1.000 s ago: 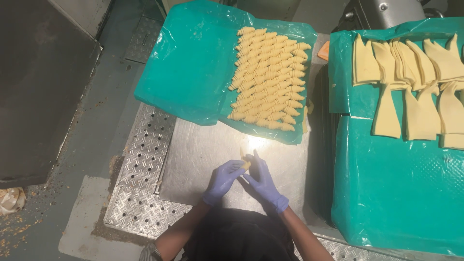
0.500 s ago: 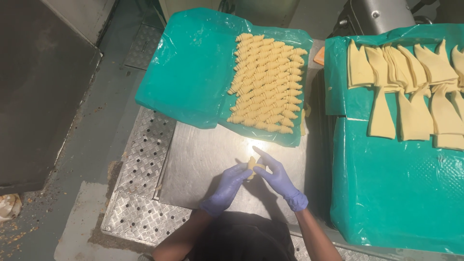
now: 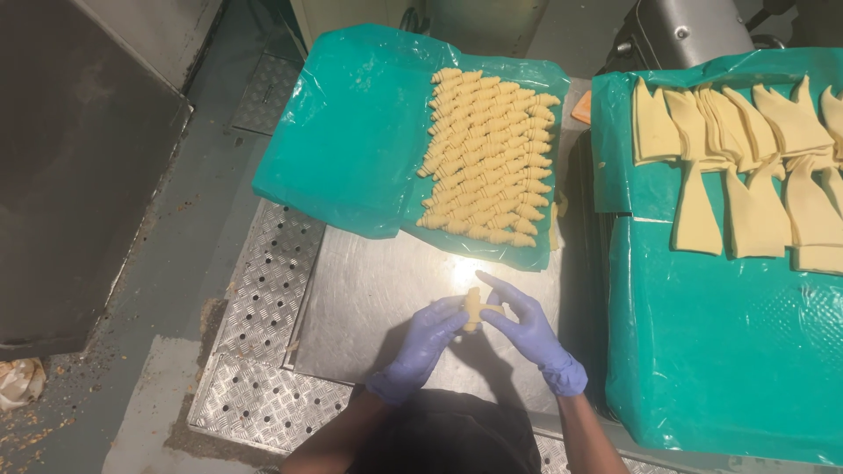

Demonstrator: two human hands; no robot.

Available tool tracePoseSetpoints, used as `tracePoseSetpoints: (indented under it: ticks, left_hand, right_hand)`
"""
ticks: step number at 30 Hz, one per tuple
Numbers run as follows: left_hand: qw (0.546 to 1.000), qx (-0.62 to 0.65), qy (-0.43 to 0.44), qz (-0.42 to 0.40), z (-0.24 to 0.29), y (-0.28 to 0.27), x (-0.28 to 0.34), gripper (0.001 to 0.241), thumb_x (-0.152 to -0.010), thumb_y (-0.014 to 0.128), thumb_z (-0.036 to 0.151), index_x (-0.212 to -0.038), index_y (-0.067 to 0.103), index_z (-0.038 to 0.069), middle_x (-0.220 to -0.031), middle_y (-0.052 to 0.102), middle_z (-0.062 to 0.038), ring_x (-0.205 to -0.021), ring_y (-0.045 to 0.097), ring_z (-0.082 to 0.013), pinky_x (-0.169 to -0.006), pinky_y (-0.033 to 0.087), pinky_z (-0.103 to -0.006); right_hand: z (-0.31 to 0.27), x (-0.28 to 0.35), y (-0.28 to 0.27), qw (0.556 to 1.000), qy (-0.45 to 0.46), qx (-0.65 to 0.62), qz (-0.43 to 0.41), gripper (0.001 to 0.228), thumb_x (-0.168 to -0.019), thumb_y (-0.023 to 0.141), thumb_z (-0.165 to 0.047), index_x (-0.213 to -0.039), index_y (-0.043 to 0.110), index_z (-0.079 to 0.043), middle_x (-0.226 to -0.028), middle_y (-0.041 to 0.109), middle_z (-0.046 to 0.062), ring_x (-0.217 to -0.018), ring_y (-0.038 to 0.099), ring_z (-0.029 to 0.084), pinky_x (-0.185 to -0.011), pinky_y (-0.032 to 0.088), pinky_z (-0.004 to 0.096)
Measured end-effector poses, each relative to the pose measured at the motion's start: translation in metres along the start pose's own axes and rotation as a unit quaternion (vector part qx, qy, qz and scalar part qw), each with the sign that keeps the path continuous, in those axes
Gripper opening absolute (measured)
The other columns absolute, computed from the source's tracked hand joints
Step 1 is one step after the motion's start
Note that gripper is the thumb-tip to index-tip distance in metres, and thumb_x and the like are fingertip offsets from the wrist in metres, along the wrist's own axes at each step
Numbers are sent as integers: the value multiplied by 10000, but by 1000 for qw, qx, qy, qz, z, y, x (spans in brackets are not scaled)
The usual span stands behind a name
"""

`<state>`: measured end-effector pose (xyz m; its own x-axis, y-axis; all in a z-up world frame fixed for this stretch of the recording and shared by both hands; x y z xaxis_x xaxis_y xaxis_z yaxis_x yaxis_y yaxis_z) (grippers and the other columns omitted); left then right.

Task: Rolling triangular pieces of dough into croissants and placing them on a tray.

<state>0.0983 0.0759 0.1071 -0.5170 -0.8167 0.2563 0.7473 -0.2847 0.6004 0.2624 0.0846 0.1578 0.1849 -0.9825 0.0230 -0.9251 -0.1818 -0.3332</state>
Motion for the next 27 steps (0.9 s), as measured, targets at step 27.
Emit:
tracePoseSetpoints:
  ticks: [27]
  left_hand:
    - [999,-34,10,-4,27,39,-19,427,-938,699,172,-1313,638,-23,-1148,739,-75,-1020,663,-117,-868,520,-246]
  right_hand:
    - [-25,11,-34,998,-28,21,53,589,-875,760,-136,-1441,603,-101,-881,620,8,-867,591,113,-838,505,285]
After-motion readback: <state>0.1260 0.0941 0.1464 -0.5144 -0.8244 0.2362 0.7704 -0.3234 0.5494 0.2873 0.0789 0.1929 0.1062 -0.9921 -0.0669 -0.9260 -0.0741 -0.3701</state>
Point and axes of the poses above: each hand's wrist, its own x-axis away from the middle knuckle, its own y-axis out of the palm, z = x × y, the point moved 6 cm from there along -x, towards the middle knuckle
